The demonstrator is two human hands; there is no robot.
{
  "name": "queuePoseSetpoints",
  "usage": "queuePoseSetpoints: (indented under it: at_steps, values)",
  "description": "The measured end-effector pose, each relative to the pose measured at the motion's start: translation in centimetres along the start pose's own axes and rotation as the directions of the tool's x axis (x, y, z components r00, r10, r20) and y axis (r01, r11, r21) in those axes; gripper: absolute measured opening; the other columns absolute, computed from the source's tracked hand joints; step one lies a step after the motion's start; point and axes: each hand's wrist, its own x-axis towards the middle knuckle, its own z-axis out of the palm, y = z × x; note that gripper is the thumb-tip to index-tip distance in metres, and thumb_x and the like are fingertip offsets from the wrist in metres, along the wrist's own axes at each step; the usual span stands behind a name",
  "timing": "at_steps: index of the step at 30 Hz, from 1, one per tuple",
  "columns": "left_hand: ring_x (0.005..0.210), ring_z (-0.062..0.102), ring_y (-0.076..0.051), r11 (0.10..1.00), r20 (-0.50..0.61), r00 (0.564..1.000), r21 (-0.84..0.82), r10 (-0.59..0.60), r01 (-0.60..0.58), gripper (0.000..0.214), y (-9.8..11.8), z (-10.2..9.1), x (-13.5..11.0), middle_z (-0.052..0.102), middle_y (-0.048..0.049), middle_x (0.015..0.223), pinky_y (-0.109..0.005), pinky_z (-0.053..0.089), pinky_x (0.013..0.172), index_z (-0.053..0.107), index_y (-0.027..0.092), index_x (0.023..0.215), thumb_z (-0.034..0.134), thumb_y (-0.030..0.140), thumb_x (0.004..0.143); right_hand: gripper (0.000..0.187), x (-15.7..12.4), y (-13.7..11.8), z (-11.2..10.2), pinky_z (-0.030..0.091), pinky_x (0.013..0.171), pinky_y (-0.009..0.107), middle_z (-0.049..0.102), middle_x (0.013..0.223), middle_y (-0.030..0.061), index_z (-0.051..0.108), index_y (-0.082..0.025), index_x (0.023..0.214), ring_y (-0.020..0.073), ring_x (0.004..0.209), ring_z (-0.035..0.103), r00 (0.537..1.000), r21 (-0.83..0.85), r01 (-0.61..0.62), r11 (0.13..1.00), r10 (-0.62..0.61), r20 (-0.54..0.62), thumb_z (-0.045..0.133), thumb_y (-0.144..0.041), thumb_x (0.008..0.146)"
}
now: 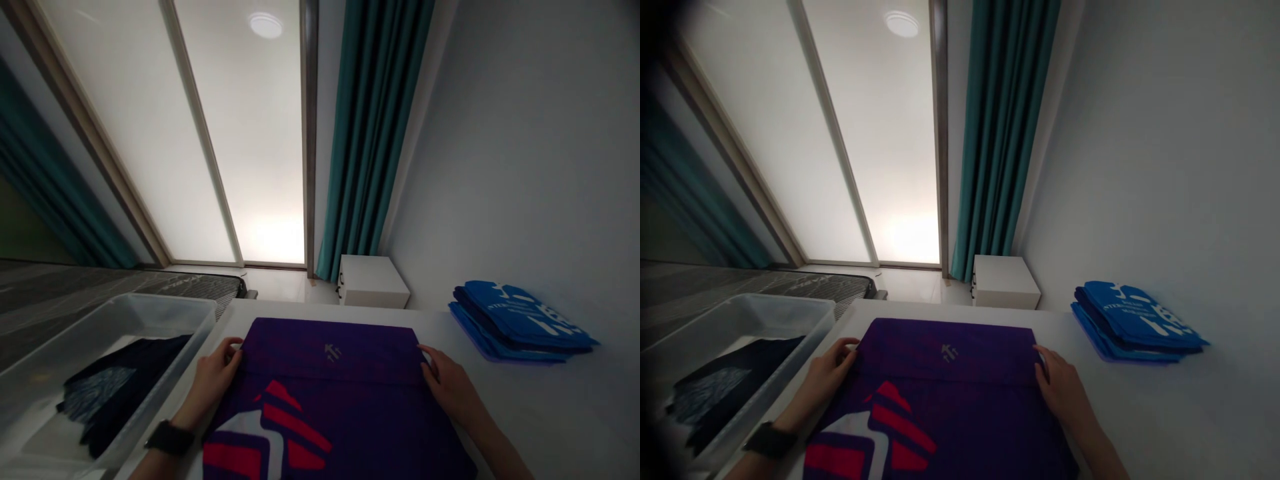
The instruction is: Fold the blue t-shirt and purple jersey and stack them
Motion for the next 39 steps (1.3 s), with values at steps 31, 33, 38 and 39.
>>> queuePoseSetpoints:
  at_steps: [31,33,38,39]
  values:
    - [0.055,0.059,-0.014,0.936,-0.018,0.999,-0.35,-0.034,0.025,0.013,-0.2,0.1,-0.8,0.064,0.0042,0.061,-0.023,0.039,0.058,0.063,0.019,0.09,0.054,0.026,0.082,0.011,15.7,-32.1,18.8,0.038,0.081,0.028,0.061,0.092,0.0058,0.068,-0.019,0.079,0.0202,0.093,0.053,0.539,0.144,0.658,0.739,-0.596,0.595,0.058,-0.02,0.077]
    - [0.056,0.06,-0.014,0.95,0.019,0.999,-0.31,-0.035,0.039,0.013,0.1,-0.1,-0.9,0.066,0.0045,0.062,-0.024,0.04,0.062,0.063,0.02,0.09,0.055,0.024,0.081,0.01,15.7,-32.2,18.8,0.039,0.077,0.027,0.063,0.089,0.0048,0.068,-0.02,0.079,0.019,0.088,0.054,0.52,0.15,0.665,0.731,-0.598,0.61,0.058,-0.021,0.077]
    - [0.065,0.066,-0.016,0.987,0.085,0.994,-0.144,-0.064,0.076,0.012,0.9,-0.6,-1.2,0.072,0.0047,0.068,-0.029,0.039,0.076,0.064,0.022,0.09,0.055,0.021,0.081,0.014,15.4,-32.4,19.2,0.039,0.075,0.026,0.066,0.087,0.0028,0.067,-0.02,0.085,0.0174,0.084,0.056,0.491,0.187,0.682,0.707,-0.633,0.599,0.058,-0.016,0.075]
    - [0.066,0.066,-0.016,0.99,0.088,0.994,-0.113,-0.07,0.08,0.012,1.1,-0.7,-1.3,0.072,0.0046,0.07,-0.03,0.038,0.078,0.064,0.022,0.09,0.055,0.021,0.082,0.018,15.3,-32.4,19.3,0.039,0.077,0.026,0.066,0.087,0.0026,0.067,-0.021,0.088,0.0174,0.085,0.057,0.489,0.196,0.686,0.7,-0.644,0.589,0.057,-0.014,0.075]
